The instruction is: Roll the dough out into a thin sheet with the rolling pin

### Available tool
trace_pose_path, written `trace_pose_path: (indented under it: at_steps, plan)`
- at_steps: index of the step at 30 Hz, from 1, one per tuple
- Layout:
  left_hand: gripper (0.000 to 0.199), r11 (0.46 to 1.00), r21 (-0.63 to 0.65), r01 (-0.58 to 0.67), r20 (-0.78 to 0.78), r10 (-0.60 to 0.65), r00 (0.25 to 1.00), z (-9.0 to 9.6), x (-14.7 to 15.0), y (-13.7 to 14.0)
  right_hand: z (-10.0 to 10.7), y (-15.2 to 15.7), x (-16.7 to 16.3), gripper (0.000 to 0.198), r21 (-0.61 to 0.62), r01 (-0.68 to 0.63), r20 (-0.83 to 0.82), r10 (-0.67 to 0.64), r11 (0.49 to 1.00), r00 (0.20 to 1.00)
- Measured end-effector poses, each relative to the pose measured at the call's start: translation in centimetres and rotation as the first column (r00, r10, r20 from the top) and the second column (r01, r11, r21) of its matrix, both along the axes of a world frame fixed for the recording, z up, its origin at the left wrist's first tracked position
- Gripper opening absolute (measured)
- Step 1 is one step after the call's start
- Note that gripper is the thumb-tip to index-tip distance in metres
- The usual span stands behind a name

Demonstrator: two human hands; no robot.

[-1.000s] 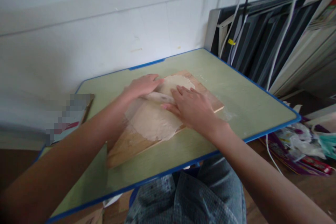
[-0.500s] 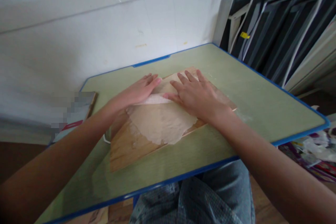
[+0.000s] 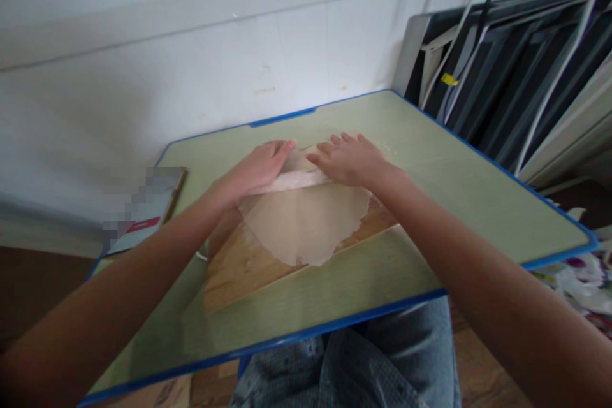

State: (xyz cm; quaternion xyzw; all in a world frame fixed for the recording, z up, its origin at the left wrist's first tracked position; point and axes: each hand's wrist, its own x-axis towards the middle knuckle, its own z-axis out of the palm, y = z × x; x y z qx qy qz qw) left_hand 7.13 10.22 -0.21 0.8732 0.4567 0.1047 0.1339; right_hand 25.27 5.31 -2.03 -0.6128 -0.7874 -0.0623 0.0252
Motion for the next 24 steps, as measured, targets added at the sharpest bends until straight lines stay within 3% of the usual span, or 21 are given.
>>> trace_pose_path:
  at_steps: [5,10,14,20,24]
  plan:
    - [0.058,0.990,0.097,0.104,-0.160,-0.088,0.983,-0.3,-1.7,-5.2,0.1,-3.8,-0.2,0.059,0.085,-0.103,0.027,0.101,0.991,0.995]
    - [0.061,0.964,0.047,0.264,-0.229,-0.246,0.942,-0.1,-3.3,-8.0,0.0,-5.4,-0.3,0.058,0.130,-0.105,-0.047,0.112,0.986,0.993]
    - [0.058,0.984,0.114,0.135,-0.238,-0.105,0.966,-0.1,-3.3,-6.1,0.2,-2.9,-0.9,0.055,0.066,-0.035,-0.043,0.038,0.997,0.998]
    - [0.051,0.992,0.124,-0.027,-0.051,0.033,0.998,0.2,-3.3,-1.1,1.5,2.5,-2.3,0.057,-0.168,0.070,-0.054,-0.080,0.983,0.995]
    - [0.049,0.991,0.128,-0.029,-0.006,0.030,1.000,0.4,-3.5,-1.0,1.6,2.9,-2.3,0.058,-0.194,0.070,-0.040,-0.079,0.979,0.996]
